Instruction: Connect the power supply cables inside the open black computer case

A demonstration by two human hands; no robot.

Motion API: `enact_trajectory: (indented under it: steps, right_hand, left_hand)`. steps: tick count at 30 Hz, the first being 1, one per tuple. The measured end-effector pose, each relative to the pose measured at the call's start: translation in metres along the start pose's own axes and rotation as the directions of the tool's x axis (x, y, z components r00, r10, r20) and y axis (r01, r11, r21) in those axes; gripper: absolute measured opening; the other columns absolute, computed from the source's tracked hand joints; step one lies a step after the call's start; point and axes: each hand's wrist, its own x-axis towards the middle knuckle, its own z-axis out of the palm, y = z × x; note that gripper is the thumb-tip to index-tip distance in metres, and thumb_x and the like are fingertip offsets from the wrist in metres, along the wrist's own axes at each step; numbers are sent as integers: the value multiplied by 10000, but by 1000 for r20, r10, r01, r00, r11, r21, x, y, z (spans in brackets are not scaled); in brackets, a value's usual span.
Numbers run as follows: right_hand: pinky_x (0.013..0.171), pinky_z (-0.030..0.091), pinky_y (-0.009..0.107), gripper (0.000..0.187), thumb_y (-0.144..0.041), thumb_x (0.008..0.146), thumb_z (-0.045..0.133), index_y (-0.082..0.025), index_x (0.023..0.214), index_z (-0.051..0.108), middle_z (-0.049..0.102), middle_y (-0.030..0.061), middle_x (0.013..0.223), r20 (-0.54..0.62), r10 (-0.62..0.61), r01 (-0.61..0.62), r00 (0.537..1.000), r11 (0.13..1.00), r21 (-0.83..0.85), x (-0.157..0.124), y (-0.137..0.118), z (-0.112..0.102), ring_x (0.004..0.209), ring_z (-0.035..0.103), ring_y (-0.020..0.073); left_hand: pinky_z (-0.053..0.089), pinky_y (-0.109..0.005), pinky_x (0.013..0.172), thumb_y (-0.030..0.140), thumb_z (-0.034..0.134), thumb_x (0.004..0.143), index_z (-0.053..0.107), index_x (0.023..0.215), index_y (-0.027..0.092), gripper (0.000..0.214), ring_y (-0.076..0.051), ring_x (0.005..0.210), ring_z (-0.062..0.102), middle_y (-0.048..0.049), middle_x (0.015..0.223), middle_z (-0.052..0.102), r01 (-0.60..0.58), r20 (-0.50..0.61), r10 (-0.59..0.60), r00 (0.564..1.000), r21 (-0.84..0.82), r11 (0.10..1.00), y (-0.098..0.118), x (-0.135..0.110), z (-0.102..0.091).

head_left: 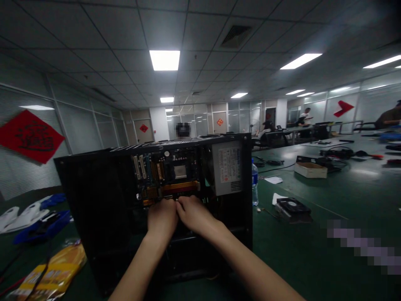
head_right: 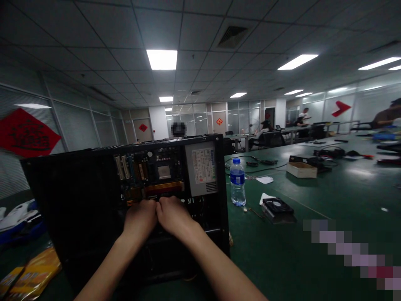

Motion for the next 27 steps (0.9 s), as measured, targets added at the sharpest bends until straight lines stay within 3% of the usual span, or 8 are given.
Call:
enact_trajectory:
  steps: [6,14,16,18,22,24,27]
  right_hand:
    - [655,377,299,345,-266,979,371,-160,881,683,737,143,929,0,-9,9,1000,1000,-8,-1,0,0,840,692,246]
    - [653,424,324,382,-305,976,372,-139,913,710,731,191,917,-12,79,-79,997,990,-115,-3,-5,-8,826,699,299]
    - [656,438,327,380,-287,971,380,-123,943,722,731,210,943,18,85,-81,996,987,-137,-5,-3,-10,834,706,308]
    - [679,455,322,335,-254,947,434,-110,976,735,730,223,986,136,50,-30,990,990,-141,-6,2,-11,874,709,311]
    - [710,499,331,308,-260,885,547,-73,1017,754,720,255,1026,463,65,33,884,979,-201,-5,11,-10,928,710,332]
    - [720,511,344,290,-236,843,599,-71,1020,760,716,261,1039,520,164,-19,838,962,-273,-4,12,-9,946,708,345]
    - [699,506,328,241,-149,738,680,-104,954,776,729,234,1023,535,282,-113,797,938,-327,-2,11,-8,940,710,346]
  left_hand:
    - [553,-367,704,85,371,892,754,901,106,384,-315,858,724,-196,861,737,-36,50,37,998,-30,999,-1,3,2]
    - [550,-397,690,116,357,898,758,853,100,405,-331,815,722,-201,806,729,-21,-82,24,996,35,999,4,-3,-1]
    - [548,-397,678,191,364,918,760,858,95,411,-338,807,721,-208,812,729,-9,-83,9,996,-8,1000,3,-1,0]
    - [543,-390,680,271,369,933,761,874,104,430,-335,813,722,-205,839,734,17,-67,-23,998,-85,996,2,1,4]
    - [509,-350,695,357,382,944,758,878,158,430,-299,849,719,-169,910,749,-33,-18,29,999,-250,968,-1,6,12]
    - [482,-317,681,379,390,948,753,842,173,431,-268,841,715,-149,890,753,-127,8,137,991,-328,936,-1,6,15]
    - [436,-283,634,402,411,948,738,774,180,432,-226,776,703,-119,818,753,-274,53,326,944,-426,862,-1,5,18]
